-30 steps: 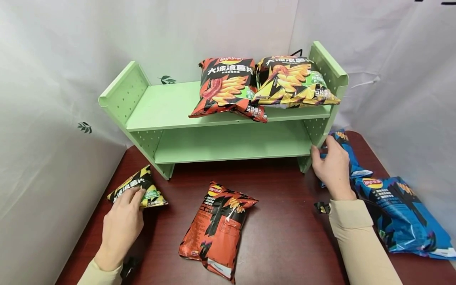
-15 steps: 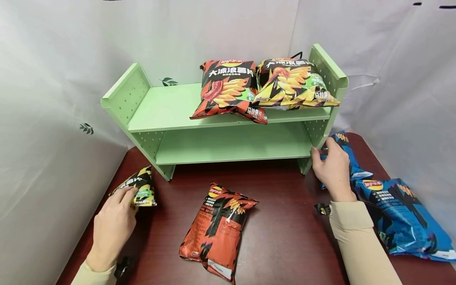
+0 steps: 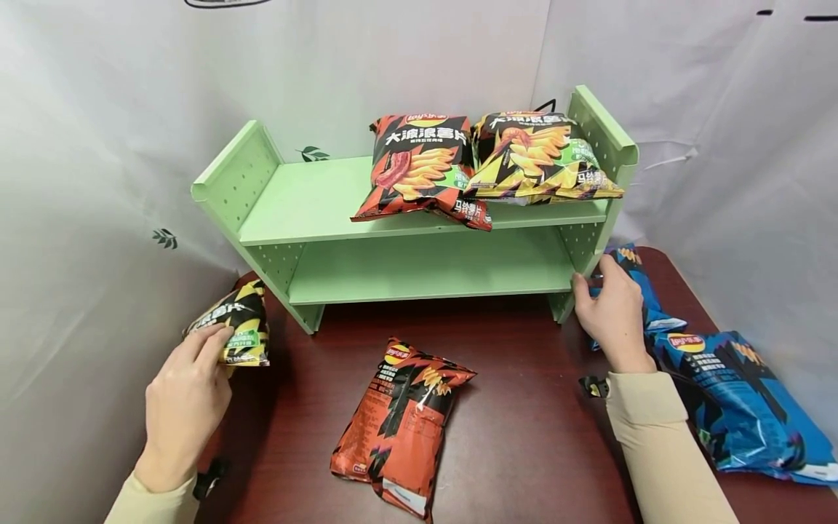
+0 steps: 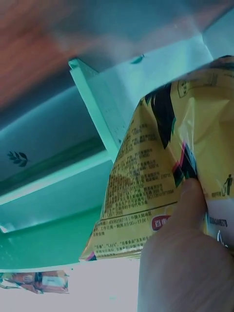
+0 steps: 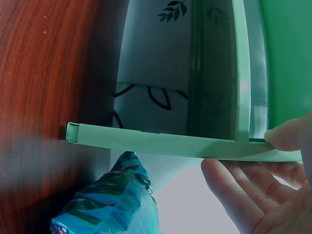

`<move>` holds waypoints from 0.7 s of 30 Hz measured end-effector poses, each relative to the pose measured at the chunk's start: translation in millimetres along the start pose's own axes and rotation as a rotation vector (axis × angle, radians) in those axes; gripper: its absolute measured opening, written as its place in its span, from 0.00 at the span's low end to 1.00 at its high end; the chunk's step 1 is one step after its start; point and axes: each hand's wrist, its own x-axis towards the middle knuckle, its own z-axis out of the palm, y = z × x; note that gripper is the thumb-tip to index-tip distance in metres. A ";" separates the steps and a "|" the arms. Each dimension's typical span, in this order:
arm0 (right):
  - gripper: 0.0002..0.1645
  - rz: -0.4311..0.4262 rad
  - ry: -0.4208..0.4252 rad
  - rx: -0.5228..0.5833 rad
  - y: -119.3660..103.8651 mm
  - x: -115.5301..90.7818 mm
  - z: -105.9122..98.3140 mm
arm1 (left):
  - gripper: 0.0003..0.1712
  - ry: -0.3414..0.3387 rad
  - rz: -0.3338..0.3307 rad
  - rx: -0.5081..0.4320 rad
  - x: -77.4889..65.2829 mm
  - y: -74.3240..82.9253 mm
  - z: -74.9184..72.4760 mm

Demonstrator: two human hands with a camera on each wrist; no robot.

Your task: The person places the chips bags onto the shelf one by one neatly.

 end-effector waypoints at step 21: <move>0.18 -0.004 -0.010 -0.001 0.1 -0.3 -1.0 | 0.25 0.311 0.018 -0.050 65.7 2.0 -48.4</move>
